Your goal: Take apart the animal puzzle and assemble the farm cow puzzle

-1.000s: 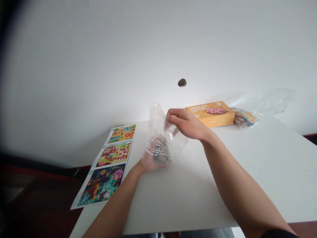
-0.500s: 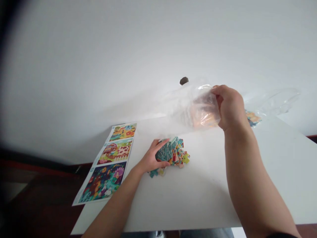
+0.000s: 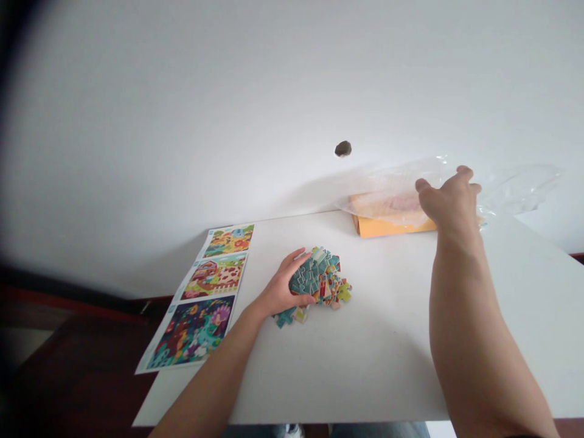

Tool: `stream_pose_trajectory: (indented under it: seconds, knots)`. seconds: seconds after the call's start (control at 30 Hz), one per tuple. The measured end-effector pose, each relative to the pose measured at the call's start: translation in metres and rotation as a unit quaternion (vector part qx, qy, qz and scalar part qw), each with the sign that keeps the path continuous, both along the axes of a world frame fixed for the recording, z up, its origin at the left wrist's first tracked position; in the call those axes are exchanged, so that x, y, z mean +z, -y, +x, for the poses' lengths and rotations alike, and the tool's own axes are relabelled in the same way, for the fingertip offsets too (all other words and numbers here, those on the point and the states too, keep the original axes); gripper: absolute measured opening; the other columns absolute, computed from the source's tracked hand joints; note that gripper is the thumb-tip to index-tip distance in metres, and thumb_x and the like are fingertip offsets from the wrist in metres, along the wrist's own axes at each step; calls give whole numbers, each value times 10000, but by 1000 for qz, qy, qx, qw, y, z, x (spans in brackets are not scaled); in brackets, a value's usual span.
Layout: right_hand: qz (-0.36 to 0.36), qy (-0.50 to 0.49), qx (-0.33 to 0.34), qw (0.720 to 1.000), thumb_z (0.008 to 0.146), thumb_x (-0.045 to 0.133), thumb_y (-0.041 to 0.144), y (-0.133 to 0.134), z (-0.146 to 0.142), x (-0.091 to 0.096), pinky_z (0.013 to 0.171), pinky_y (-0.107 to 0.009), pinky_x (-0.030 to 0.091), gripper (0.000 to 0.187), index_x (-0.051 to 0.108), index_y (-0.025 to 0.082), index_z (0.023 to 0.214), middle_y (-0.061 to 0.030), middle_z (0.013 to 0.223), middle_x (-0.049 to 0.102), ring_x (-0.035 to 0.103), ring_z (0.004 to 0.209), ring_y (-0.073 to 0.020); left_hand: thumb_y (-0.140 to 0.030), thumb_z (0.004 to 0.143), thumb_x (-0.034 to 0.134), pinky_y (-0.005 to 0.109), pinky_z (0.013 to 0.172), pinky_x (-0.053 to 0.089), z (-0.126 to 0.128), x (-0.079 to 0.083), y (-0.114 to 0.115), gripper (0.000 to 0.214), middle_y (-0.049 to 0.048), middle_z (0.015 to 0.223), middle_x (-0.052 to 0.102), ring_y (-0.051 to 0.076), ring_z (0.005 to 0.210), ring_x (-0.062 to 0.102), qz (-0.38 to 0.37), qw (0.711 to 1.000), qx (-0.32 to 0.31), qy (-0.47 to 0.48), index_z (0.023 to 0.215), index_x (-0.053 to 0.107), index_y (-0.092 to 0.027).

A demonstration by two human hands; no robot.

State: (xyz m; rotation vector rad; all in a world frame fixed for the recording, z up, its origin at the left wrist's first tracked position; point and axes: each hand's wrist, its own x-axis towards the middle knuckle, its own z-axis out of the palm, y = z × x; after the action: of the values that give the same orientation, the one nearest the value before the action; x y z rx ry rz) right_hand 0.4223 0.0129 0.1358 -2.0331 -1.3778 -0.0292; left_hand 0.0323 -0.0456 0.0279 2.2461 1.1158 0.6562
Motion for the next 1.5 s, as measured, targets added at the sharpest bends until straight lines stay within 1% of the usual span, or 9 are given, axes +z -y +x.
stream_pose_trajectory:
  seconds: [0.07, 0.17, 0.33, 0.5, 0.8, 1.07, 1.3, 1.4, 1.5]
  knots:
    - [-35, -50, -71, 996, 739, 645, 624, 7, -20, 11, 982, -621, 404, 976, 266, 152, 1506, -293, 1390, 387, 475, 1223, -479, -660, 646, 760, 490, 1199, 250, 0, 1, 0, 1010, 119, 1574, 250, 337, 1451, 245, -4, 1000, 1, 0, 1490, 370, -266]
    - [-39, -9, -42, 998, 696, 681, 632, 8, -54, 18, 1035, -709, 276, 1137, 93, 177, 1556, -287, 1517, 222, 236, 1375, -537, -653, 659, 756, 481, 1200, 253, 0, 1, 0, 980, 118, 1572, 248, 331, 1451, 248, -8, 1000, 0, -1, 1480, 390, -263]
    - [0, 92, -45, 995, 760, 657, 468, -19, -79, -22, 988, -790, 145, 1046, 17, 240, 1556, -226, 1594, -118, -67, 1411, -555, -652, 670, 748, 478, 1199, 257, 0, -1, 0, 965, 115, 1563, 265, 328, 1449, 256, 3, 1000, -6, -1, 1480, 393, -267]
    - [-81, 15, -89, 993, 864, 411, 201, -43, -74, -73, 1030, -740, 96, 593, 425, 289, 1450, -165, 1577, 193, 101, 1438, -459, -649, 676, 746, 474, 1199, 255, 0, -3, 0, 961, 105, 1562, 271, 334, 1445, 258, 7, 1000, -7, -10, 1485, 387, -276]
    - [16, 9, -98, 995, 797, 496, 217, -37, -58, -63, 927, -507, 412, 382, 750, 230, 1082, -180, 1146, 557, 550, 1061, -339, -620, 689, 752, 476, 1194, 267, 1, 1, 0, 930, 103, 1554, 282, 327, 1434, 285, 0, 1000, -15, -10, 1479, 400, -276]
    - [98, 69, 6, 993, 865, 385, 192, -55, -54, -40, 971, -421, 413, 426, 716, 194, 1133, -151, 1221, 521, 541, 1064, -269, -619, 687, 756, 465, 1195, 266, 0, -1, 0, 931, 101, 1558, 281, 321, 1437, 281, -4, 1000, -14, -7, 1477, 402, -276]
    - [-145, 91, -3, 985, 831, 464, 315, -89, -32, -68, 1000, -712, 247, 581, 458, 191, 1398, -219, 1437, 405, 325, 1334, -464, -660, 691, 727, 459, 1196, 264, 0, 2, -1, 939, 120, 1559, 272, 318, 1438, 280, -10, 1000, -16, -11, 1472, 415, -241]
    - [-165, 75, 6, 984, 772, 506, 314, -98, -19, -82, 989, -767, 191, 591, 499, 187, 1349, -233, 1460, 389, 270, 1362, -509, -677, 696, 709, 462, 1192, 272, -1, 2, 0, 929, 122, 1556, 279, 319, 1436, 285, -12, 1000, -15, -13, 1465, 426, -239]
    - [-142, 67, 30, 987, 720, 513, 275, -100, -10, -75, 955, -732, 304, 654, 471, 131, 1357, -270, 1339, 493, 405, 1278, -492, -678, 696, 709, 460, 1192, 272, -1, 0, 0, 931, 127, 1554, 282, 320, 1435, 288, -6, 1000, -17, -11, 1464, 430, -232]
